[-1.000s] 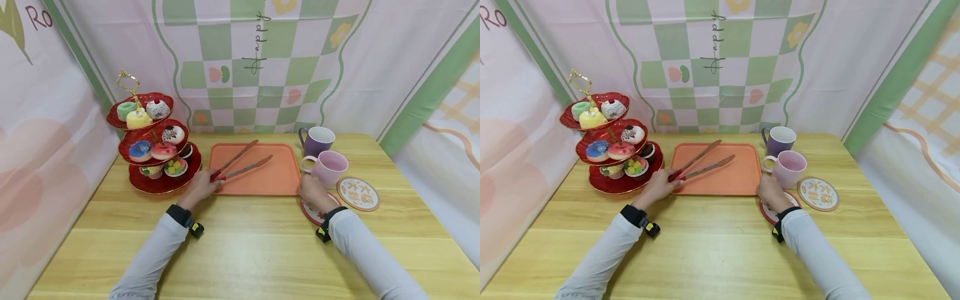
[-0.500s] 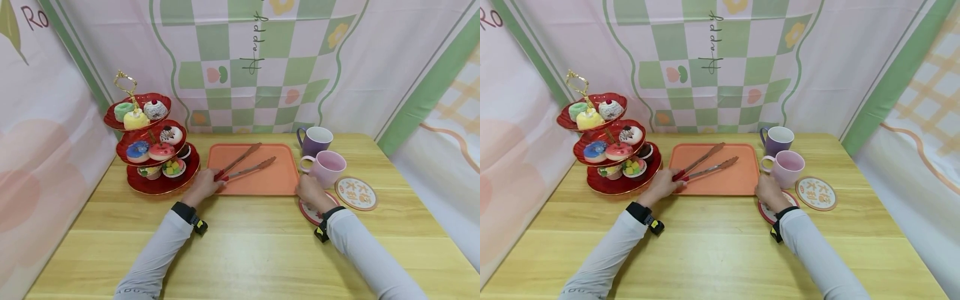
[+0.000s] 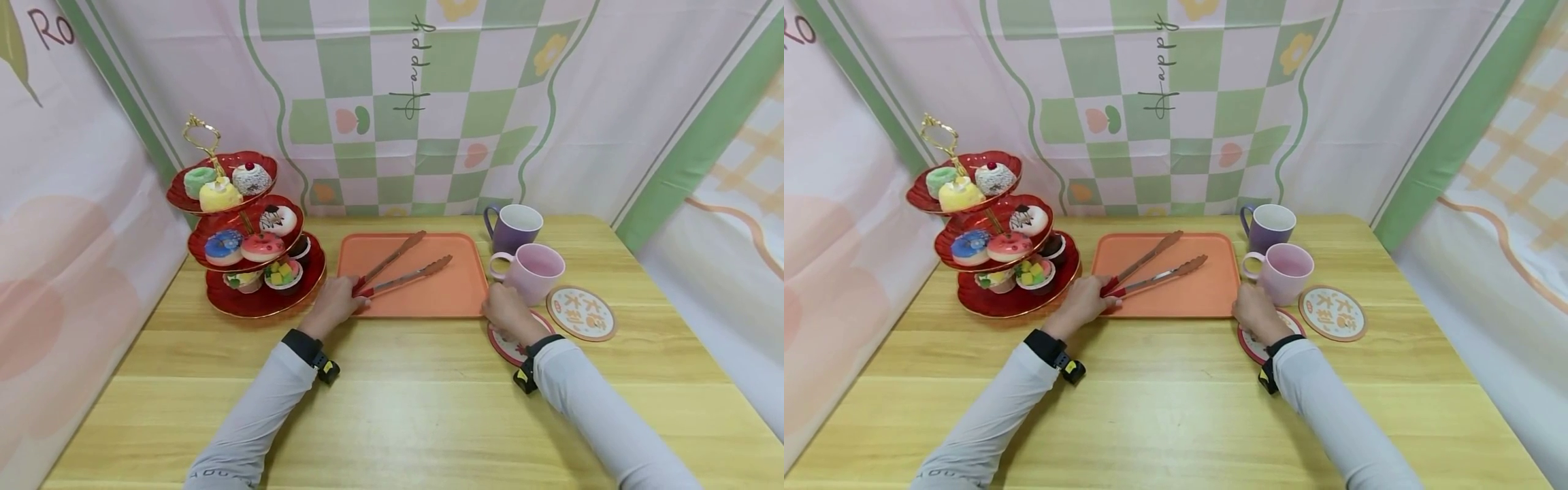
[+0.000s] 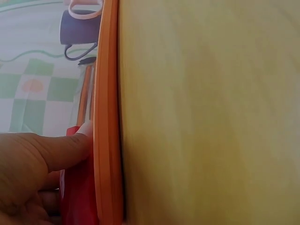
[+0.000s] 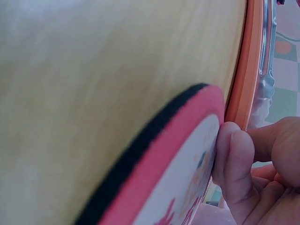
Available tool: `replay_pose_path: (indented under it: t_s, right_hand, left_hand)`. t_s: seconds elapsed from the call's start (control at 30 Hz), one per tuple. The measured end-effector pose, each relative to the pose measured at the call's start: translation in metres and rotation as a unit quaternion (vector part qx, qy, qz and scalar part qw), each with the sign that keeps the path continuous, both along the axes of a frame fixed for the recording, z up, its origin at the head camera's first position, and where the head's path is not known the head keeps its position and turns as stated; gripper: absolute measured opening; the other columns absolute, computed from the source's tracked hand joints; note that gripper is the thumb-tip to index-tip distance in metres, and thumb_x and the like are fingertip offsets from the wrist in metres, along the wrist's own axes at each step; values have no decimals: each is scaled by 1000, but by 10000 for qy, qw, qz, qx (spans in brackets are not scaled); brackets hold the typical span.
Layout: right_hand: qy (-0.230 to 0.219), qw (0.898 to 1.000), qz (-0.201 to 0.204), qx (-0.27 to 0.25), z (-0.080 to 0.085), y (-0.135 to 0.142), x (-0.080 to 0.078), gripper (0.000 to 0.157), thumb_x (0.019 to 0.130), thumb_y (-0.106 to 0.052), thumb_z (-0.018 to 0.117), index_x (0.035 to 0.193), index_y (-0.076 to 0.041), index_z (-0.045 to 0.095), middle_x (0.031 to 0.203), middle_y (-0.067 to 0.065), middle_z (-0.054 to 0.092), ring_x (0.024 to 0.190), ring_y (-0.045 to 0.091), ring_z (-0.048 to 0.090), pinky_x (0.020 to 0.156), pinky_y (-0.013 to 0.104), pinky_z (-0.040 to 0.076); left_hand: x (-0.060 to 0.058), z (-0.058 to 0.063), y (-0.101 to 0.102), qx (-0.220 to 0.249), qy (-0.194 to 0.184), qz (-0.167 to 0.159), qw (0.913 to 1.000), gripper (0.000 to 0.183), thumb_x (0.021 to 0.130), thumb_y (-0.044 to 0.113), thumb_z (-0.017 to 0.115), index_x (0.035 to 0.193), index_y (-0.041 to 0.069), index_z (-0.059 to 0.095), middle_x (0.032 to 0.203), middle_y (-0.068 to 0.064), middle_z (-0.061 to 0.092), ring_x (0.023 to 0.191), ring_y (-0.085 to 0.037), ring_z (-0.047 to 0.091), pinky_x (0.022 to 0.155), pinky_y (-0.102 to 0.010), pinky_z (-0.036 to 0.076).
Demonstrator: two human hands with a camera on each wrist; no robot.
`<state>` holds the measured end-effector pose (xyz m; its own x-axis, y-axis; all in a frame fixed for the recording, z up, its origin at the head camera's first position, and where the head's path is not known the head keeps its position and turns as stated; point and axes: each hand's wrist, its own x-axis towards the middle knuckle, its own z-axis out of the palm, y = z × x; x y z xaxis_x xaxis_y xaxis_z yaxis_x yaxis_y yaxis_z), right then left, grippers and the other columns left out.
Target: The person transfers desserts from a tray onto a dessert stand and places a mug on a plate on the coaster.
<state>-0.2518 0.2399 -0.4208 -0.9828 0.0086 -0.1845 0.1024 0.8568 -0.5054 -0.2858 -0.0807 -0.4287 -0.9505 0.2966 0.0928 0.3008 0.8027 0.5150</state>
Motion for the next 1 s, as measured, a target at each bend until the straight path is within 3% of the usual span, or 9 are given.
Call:
replay_pose_path:
  t_s: [0.4, 0.53, 0.63, 0.8, 0.9, 1.0]
  right_hand:
    - [121, 9997, 164, 102, 2, -1, 3, 14, 85, 1, 42, 72, -1, 49, 54, 9, 49, 39, 18, 48, 35, 27, 39]
    - [-13, 9994, 333, -126, 2, 3, 3, 12, 89, -2, 41, 84, 4, 50, 60, 10, 50, 41, 18, 50, 37, 29, 41]
    - [-3, 9972, 605, -431, 3, 7, 5, 17, 91, -4, 42, 97, 10, 49, 59, 9, 49, 41, 17, 50, 39, 30, 42]
    - [462, 9917, 1071, -545, 4, 18, 19, 35, 89, -1, 47, 116, 21, 44, 57, 10, 53, 41, 12, 47, 42, 29, 40]
    - [618, 9924, 1052, -175, 5, 25, 29, 39, 84, 0, 52, 117, 21, 47, 58, 10, 51, 42, 14, 45, 43, 29, 37]
    - [737, 9920, 956, 364, 6, 32, 36, 35, 79, -1, 58, 110, 16, 55, 70, 14, 52, 58, 23, 49, 52, 35, 39]
  left_hand:
    - [-2, 2, -1, -342, -59, -114, 9993, 30, 79, 25, 76, 91, 2, 61, 71, -5, 52, 66, -23, 47, 57, -30, 33]
    - [1, 5, -5, -285, -22, -147, 9995, 52, 81, 26, 74, 119, -2, 55, 95, -16, 61, 84, -28, 54, 73, -36, 44]
    - [8, 9, -12, -272, 174, -233, 9992, 65, 83, 27, 72, 133, -4, 45, 116, -21, 56, 101, -33, 53, 86, -44, 42]
    - [26, 17, -24, -338, 579, -583, 9960, 47, 82, 25, 72, 120, 1, 59, 106, -16, 58, 90, -27, 53, 76, -40, 44]
    - [40, 22, -30, -300, 518, -838, 9947, 43, 81, 24, 73, 117, 3, 62, 101, -13, 58, 83, -22, 51, 71, -38, 44]
    - [54, 27, -35, -312, 321, -1085, 9931, 42, 82, 25, 72, 117, 4, 63, 103, -11, 59, 85, -21, 53, 74, -37, 45]
